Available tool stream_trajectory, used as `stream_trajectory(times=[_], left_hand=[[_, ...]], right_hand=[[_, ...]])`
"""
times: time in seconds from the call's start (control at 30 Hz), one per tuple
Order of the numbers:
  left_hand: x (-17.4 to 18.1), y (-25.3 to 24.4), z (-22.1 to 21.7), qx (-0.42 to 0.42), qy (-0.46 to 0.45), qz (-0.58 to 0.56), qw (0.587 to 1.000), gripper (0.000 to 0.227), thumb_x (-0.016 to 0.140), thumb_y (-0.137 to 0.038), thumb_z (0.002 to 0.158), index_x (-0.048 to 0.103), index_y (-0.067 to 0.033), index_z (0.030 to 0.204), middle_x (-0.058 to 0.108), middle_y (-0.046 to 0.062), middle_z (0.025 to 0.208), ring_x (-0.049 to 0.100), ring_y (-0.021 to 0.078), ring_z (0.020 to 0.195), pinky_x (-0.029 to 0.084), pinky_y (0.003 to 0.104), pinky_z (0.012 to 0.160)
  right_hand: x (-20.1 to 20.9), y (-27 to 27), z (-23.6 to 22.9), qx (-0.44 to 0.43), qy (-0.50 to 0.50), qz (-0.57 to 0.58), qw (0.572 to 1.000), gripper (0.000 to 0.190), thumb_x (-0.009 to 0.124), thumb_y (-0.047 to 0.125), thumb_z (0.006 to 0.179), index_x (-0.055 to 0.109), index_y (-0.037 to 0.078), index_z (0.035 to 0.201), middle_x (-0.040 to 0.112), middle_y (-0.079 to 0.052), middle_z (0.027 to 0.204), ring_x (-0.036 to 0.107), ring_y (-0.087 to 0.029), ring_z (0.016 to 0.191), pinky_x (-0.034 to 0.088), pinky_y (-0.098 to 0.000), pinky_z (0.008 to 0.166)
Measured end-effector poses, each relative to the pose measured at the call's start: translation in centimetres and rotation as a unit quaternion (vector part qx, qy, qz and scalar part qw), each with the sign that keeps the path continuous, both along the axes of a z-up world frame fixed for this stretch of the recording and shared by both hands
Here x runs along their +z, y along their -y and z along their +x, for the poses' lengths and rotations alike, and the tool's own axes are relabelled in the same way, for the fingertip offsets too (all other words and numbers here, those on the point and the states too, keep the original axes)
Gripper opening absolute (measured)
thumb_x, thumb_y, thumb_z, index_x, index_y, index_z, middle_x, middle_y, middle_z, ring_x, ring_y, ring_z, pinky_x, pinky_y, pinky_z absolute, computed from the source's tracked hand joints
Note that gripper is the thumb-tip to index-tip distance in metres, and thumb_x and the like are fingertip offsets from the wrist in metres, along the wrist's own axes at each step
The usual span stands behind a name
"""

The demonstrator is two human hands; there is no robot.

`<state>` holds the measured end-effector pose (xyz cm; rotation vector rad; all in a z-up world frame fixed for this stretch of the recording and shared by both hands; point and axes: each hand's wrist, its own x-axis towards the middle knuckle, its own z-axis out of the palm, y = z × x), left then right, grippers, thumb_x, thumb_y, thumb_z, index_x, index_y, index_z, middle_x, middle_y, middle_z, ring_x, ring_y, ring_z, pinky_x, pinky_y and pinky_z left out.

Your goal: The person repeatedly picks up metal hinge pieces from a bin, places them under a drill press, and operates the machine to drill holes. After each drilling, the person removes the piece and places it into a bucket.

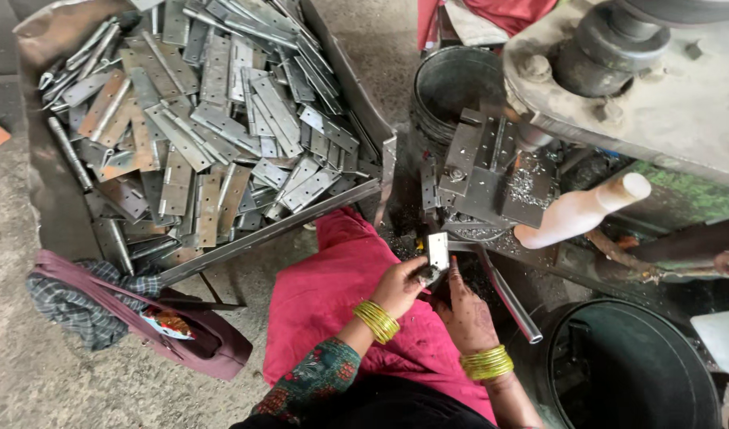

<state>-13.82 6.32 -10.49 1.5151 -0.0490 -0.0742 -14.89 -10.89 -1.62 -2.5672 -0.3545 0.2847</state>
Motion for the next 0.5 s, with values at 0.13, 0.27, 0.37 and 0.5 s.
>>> stream_trajectory(times=[0.13, 0.27, 0.37, 0.5], left_hand=[[-0.6, -2.5, 0.6, -0.058, -0.080, -0.130, 0.987, 0.036, 0.064, -0.001, 0.092, 0.065, 0.0002, 0.128, 0.076, 0.002, 0.111, 0.071, 0.0104, 0.098, 0.057, 0.024, 0.087], [-0.4, -3.4, 3.2, 0.013, -0.080, -0.094, 0.992, 0.026, 0.067, -0.002, 0.095, 0.072, 0.0026, 0.120, 0.076, 0.008, 0.106, 0.072, 0.0150, 0.094, 0.059, 0.027, 0.083], [1.1, -1.3, 7.5, 0.035, -0.053, -0.117, 0.991, 0.031, 0.065, -0.002, 0.090, 0.071, 0.0007, 0.120, 0.078, 0.008, 0.105, 0.075, 0.0174, 0.092, 0.061, 0.030, 0.081], [4.9, 2.5, 13.3, 0.088, 0.058, 0.211, 0.972, 0.032, 0.071, -0.003, 0.087, 0.072, 0.0011, 0.119, 0.078, 0.016, 0.104, 0.076, 0.0293, 0.095, 0.060, 0.037, 0.083]], right_hand=[[-0.5, 1.9, 0.7, 0.114, -0.106, 0.358, 0.921, 0.075, 0.058, 0.001, 0.089, 0.030, 0.001, 0.159, 0.072, -0.023, 0.118, 0.074, -0.018, 0.098, 0.062, -0.0352, 0.080], [0.9, 2.9, 1.6, 0.035, -0.200, 0.458, 0.865, 0.056, 0.058, 0.002, 0.099, 0.047, -0.002, 0.154, 0.070, -0.025, 0.121, 0.069, -0.015, 0.101, 0.060, -0.0344, 0.083], [2.8, 4.3, 2.4, -0.079, -0.007, 0.183, 0.980, 0.046, 0.065, 0.013, 0.097, 0.055, 0.004, 0.141, 0.074, -0.019, 0.114, 0.071, -0.027, 0.102, 0.057, -0.0402, 0.083], [4.2, 7.2, 2.5, -0.048, 0.348, -0.049, 0.935, 0.060, 0.066, 0.024, 0.085, 0.053, 0.002, 0.139, 0.072, -0.021, 0.105, 0.070, -0.041, 0.088, 0.055, -0.0503, 0.081]])
